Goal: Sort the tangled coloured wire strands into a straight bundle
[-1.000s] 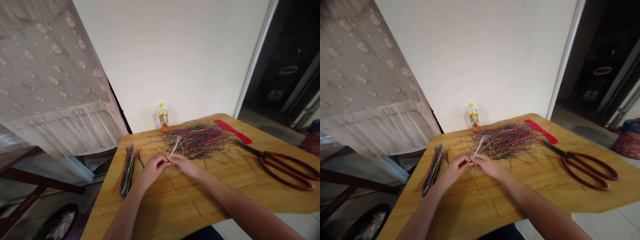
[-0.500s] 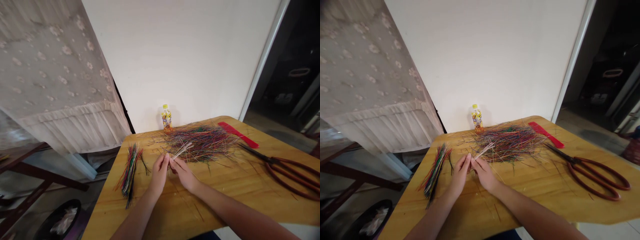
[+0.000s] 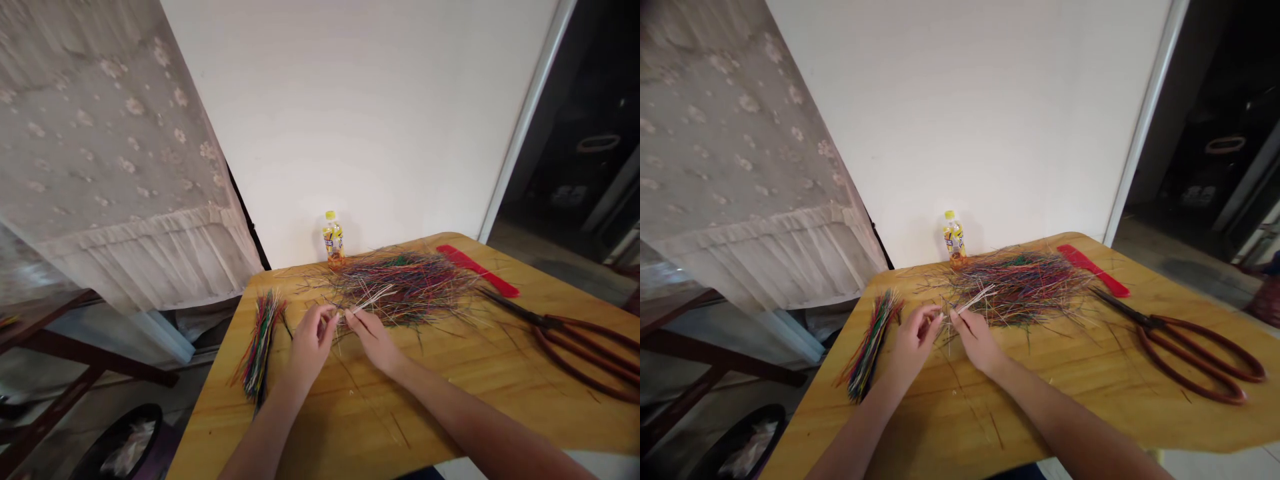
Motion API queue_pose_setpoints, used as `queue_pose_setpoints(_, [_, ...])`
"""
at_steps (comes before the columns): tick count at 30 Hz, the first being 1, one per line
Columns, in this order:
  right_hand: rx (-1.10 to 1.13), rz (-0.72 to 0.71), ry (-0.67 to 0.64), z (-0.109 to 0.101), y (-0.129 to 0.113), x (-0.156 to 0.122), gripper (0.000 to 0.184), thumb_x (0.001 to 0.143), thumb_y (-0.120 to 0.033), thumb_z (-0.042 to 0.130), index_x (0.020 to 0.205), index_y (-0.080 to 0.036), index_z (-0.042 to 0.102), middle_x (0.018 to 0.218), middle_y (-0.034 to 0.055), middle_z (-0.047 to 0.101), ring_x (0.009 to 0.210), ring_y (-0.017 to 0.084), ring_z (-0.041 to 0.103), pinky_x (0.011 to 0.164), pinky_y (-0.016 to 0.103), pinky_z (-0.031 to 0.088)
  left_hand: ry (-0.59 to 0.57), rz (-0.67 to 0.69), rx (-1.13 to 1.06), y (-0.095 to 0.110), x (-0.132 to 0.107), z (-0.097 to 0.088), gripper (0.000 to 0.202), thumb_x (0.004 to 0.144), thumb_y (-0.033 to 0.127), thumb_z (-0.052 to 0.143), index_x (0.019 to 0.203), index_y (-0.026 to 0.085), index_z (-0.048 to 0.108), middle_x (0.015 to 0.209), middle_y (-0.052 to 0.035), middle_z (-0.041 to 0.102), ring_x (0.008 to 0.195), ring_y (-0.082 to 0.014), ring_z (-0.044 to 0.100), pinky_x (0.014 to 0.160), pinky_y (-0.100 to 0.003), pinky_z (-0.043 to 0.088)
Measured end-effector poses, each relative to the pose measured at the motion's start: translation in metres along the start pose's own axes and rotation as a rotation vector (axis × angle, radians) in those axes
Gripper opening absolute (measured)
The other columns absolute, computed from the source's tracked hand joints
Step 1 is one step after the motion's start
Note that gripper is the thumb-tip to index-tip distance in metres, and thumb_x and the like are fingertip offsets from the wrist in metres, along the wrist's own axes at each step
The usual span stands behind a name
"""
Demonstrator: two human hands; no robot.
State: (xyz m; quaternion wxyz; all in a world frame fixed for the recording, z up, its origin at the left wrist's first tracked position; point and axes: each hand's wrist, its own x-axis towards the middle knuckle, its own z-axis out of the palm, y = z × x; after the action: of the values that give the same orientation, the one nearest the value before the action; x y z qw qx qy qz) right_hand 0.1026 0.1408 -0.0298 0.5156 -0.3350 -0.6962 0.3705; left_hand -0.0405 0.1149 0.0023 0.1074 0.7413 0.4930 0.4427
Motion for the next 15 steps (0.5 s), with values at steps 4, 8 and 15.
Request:
queue_pose_setpoints(4, [0.018,0.014,0.005,-0.001,0.001,0.001,0.039,0.091,-0.049,0.034,0.064,-0.02,0.035,0.064,-0.0029,0.036,0.06,0.012,0.033,0.058,0.025,0.032,0.019,0.381,0.367,-0.01,-0.001,-0.004,0.021,0.092,0.025,0.045,0.103,0.018,0.062,0.085,-0.0048,0.066,0.074,-0.0137,0.063,0.066,-0.023,0.048])
queue_pose_setpoints(8, [-0.084,-0.029,-0.023,-0.004,0.001,0.001,0.038,0.093,-0.046,0.03,0.065,-0.021,0.034,0.063,-0.0026,0.038,0.059,0.012,0.035,0.057,0.025,0.032,0.041,0.421,0.521,-0.014,-0.002,-0.002,0.023,0.091,0.023,0.047,0.104,0.021,0.065,0.08,-0.0024,0.066,0.064,-0.0117,0.061,0.056,-0.02,0.044])
queue_pose_setpoints(15, [-0.53,-0.226,-0.221,-0.021,-0.001,0.006,0.04,0.097,-0.033,0.023,0.069,-0.019,0.048,0.066,0.0033,0.053,0.061,0.016,0.049,0.061,0.028,0.035,-0.21,0.04,0.089,-0.013,0.007,-0.004,0.021,0.086,0.024,0.052,0.085,0.019,0.072,0.071,-0.0023,0.063,0.06,-0.0123,0.053,0.056,-0.022,0.039])
